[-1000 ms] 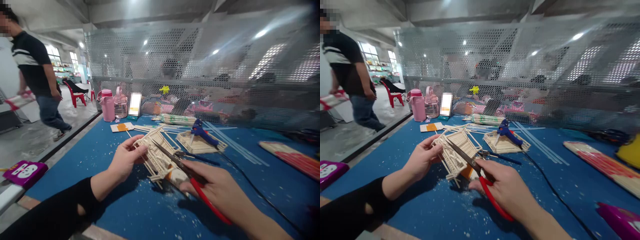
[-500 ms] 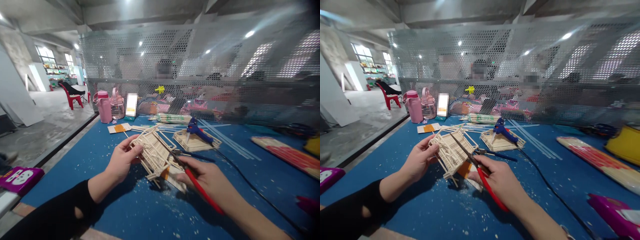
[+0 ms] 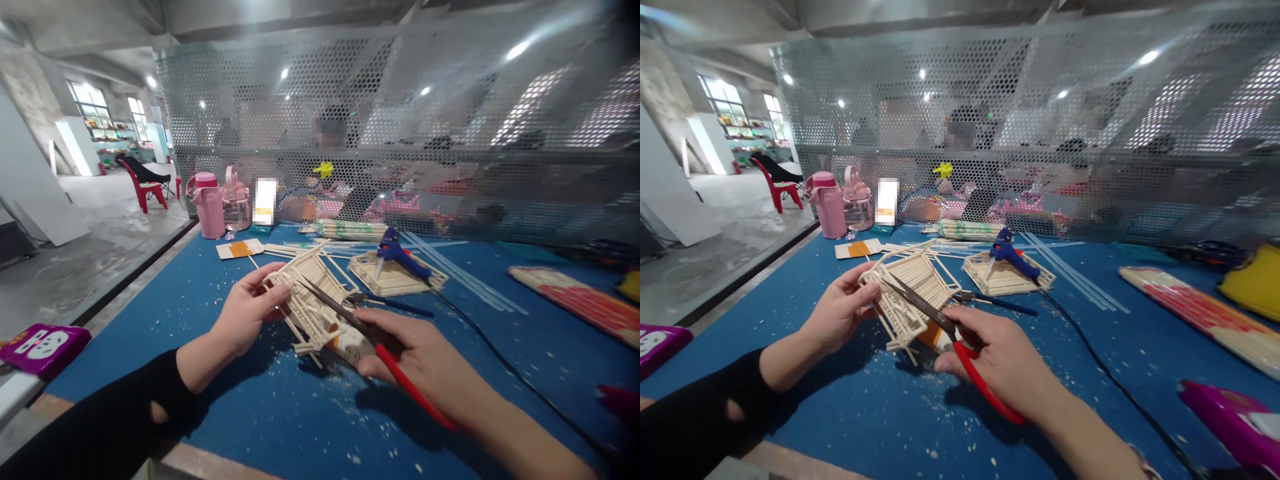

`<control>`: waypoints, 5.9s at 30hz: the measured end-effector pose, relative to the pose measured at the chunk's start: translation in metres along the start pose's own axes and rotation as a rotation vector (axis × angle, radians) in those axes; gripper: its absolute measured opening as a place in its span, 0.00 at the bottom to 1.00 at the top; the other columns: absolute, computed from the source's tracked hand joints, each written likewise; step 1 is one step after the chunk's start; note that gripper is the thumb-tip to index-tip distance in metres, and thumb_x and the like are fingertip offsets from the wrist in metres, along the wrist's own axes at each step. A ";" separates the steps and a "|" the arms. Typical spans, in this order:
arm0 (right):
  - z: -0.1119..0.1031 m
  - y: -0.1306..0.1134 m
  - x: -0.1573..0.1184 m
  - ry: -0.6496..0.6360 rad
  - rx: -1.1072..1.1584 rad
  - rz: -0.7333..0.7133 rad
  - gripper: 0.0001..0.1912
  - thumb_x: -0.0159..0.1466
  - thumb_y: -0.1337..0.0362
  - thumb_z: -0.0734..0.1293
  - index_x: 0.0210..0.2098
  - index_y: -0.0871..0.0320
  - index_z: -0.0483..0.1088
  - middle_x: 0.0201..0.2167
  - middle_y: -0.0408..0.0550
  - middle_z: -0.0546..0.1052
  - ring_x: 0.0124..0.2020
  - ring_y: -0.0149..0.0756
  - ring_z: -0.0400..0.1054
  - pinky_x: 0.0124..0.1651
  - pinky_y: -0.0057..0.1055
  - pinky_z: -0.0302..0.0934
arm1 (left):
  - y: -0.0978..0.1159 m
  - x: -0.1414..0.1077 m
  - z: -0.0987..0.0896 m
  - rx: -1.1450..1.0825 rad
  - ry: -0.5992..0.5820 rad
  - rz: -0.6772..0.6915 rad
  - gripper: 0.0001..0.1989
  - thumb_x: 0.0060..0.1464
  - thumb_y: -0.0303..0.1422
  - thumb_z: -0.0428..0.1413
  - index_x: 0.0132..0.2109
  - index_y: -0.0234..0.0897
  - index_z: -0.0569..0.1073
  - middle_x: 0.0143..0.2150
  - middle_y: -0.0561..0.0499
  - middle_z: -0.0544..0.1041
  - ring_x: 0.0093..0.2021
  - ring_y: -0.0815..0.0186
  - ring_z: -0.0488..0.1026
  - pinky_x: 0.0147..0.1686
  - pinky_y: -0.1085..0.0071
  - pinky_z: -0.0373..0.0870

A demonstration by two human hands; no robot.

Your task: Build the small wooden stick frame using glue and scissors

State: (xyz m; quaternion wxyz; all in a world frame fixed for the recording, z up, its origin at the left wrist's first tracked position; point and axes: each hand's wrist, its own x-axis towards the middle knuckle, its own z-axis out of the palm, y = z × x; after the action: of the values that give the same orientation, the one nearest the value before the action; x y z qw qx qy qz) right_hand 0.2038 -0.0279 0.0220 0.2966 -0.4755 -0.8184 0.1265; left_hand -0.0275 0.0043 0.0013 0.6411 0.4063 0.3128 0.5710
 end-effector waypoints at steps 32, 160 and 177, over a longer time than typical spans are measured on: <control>-0.031 0.003 0.026 -0.117 -0.104 -0.124 0.20 0.58 0.55 0.65 0.46 0.57 0.77 0.42 0.54 0.81 0.41 0.46 0.77 0.42 0.39 0.74 | 0.008 -0.003 0.002 0.174 -0.049 0.221 0.19 0.46 0.40 0.65 0.45 0.36 0.76 0.36 0.48 0.77 0.30 0.70 0.70 0.26 0.77 0.68; -0.021 -0.006 0.009 -0.053 0.026 0.091 0.26 0.45 0.49 0.74 0.40 0.55 0.79 0.37 0.52 0.81 0.32 0.46 0.77 0.31 0.35 0.73 | 0.001 0.003 -0.009 0.116 -0.090 0.207 0.14 0.47 0.39 0.65 0.38 0.36 0.74 0.32 0.52 0.74 0.28 0.72 0.68 0.30 0.74 0.66; -0.012 -0.008 0.011 -0.009 -0.054 -0.030 0.23 0.53 0.43 0.69 0.38 0.54 0.79 0.30 0.48 0.81 0.26 0.39 0.74 0.26 0.31 0.68 | 0.003 0.002 -0.005 0.082 -0.086 0.205 0.16 0.42 0.38 0.67 0.36 0.36 0.74 0.29 0.54 0.74 0.26 0.73 0.68 0.26 0.75 0.67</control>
State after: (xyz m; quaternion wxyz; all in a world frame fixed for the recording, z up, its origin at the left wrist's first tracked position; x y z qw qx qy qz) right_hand 0.2009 -0.0234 0.0392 0.2820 -0.4704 -0.8299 0.1022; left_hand -0.0333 0.0073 0.0018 0.5750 0.4863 0.2647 0.6024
